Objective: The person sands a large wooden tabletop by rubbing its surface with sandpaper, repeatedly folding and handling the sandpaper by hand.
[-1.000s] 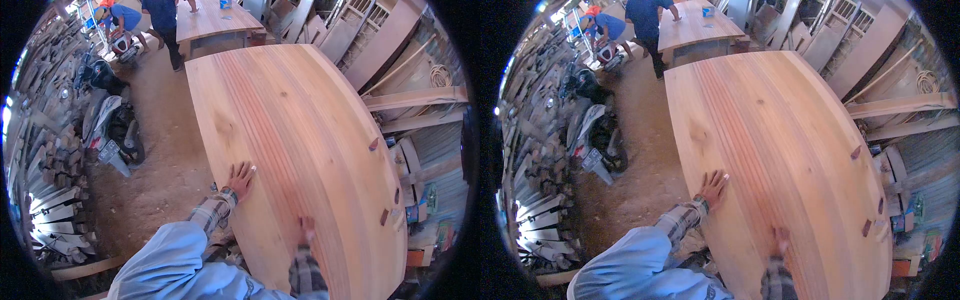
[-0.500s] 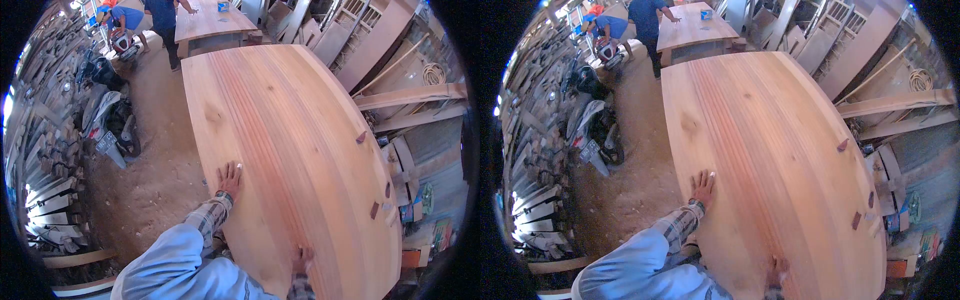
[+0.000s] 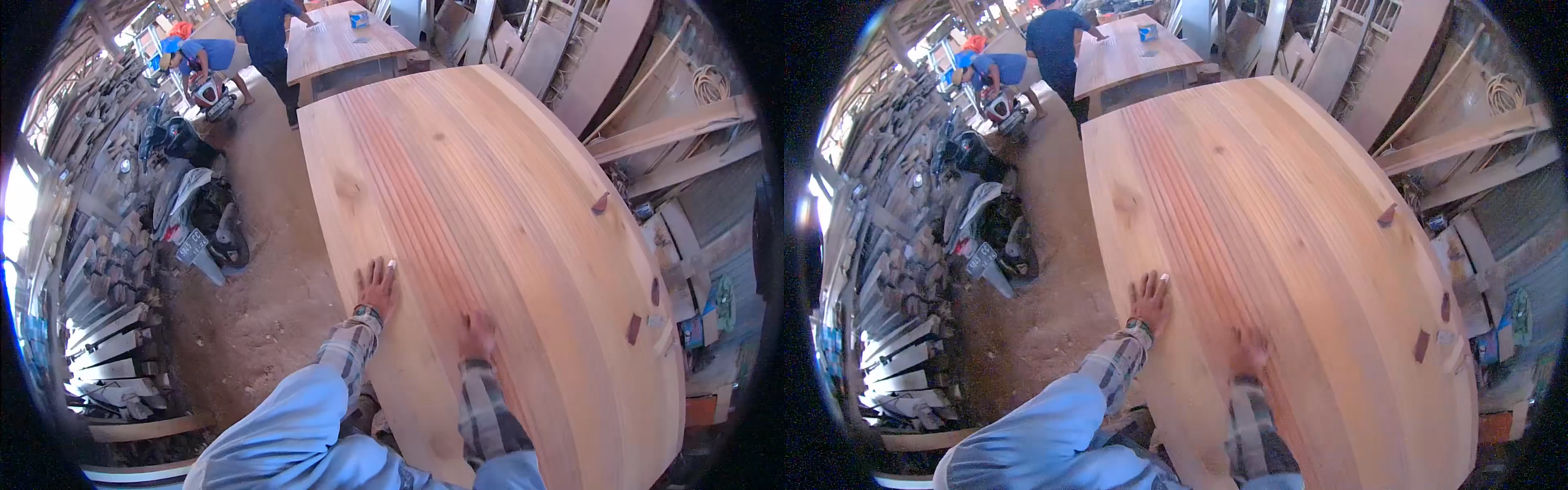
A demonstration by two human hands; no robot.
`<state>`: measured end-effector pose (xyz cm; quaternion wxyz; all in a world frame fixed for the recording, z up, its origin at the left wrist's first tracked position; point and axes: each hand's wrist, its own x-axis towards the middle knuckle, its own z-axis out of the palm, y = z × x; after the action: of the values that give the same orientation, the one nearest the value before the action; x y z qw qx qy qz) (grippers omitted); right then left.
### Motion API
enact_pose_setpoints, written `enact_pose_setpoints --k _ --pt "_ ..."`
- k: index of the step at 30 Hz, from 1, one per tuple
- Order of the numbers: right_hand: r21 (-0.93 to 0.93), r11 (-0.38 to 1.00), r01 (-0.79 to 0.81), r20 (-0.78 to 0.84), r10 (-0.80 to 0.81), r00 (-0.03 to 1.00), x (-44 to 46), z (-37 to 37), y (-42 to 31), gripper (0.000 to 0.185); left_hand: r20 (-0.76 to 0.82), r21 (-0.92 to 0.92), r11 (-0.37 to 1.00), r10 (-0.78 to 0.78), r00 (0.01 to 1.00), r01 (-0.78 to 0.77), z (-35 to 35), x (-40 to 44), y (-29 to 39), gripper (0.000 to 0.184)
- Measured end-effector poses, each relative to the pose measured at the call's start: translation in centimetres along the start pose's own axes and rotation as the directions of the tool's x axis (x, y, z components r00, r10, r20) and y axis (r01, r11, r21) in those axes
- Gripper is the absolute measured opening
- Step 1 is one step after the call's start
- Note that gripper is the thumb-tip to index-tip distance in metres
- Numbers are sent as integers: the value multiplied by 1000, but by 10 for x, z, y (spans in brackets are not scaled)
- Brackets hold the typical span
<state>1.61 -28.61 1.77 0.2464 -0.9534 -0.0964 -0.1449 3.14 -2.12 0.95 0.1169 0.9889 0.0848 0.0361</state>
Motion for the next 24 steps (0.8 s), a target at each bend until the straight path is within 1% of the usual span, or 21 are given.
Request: enact_pose_setpoints --k 1,3,5,7,9,10,12,14,15,17,18,19,21,23,24 --pt "-44 999 2 82 1 997 -33 -14 21 15 0 -10 1000 -9 1000 9 3 0 -2 59" --pt "-148 988 -41 115 59 992 -96 -44 56 10 -73 20 999 39 997 -38 10 -2 -5 56" --pt "-73 995 -67 -10 67 998 -156 -90 62 8 -63 -3 1000 20 998 -20 6 -2 -4 56" --pt "-57 987 -147 28 149 988 -192 -105 82 8 -47 -18 1000 6 999 -7 -1 -1 -1 56" --pt "-88 966 -242 148 253 956 -200 -124 75 15 -15 -51 999 1 1000 -2 -7 -2 3 55" --pt "-88 966 -244 156 256 954 -192 -118 74 15 -7 -49 999 -3 1000 3 -5 -2 3 55" --pt "26 995 -101 105 98 990 -128 -87 54 11 -17 -28 1000 6 1000 -6 -4 1 2 56" --pt "-127 992 -26 142 44 989 -70 -36 39 15 -3 -32 999 3 1000 -3 -8 2 3 56" --pt "-15 1000 -7 154 9 988 -39 -15 31 21 12 -50 999 -2 1000 3 -10 1 4 57" --pt "-173 978 118 12 -117 993 24 2 -7 23 -8 -37 999 5 1000 -5 -7 1 4 57" --pt "-38 999 3 60 -1 998 37 16 -10 23 -20 -36 999 6 1000 -7 -6 -1 3 57" --pt "-33 999 -14 53 15 998 32 18 -10 23 -15 -26 999 22 1000 -22 -7 -2 3 57" --pt "48 994 -97 56 94 994 23 14 -7 23 12 -30 1000 2 1000 -1 -10 0 5 57" --pt "-101 993 -63 52 68 996 -33 -15 17 21 2 -50 999 -4 1000 4 -7 -1 4 58" --pt "-123 986 -110 116 125 985 -68 -30 38 20 -10 -57 998 -14 1000 13 -5 0 3 58"
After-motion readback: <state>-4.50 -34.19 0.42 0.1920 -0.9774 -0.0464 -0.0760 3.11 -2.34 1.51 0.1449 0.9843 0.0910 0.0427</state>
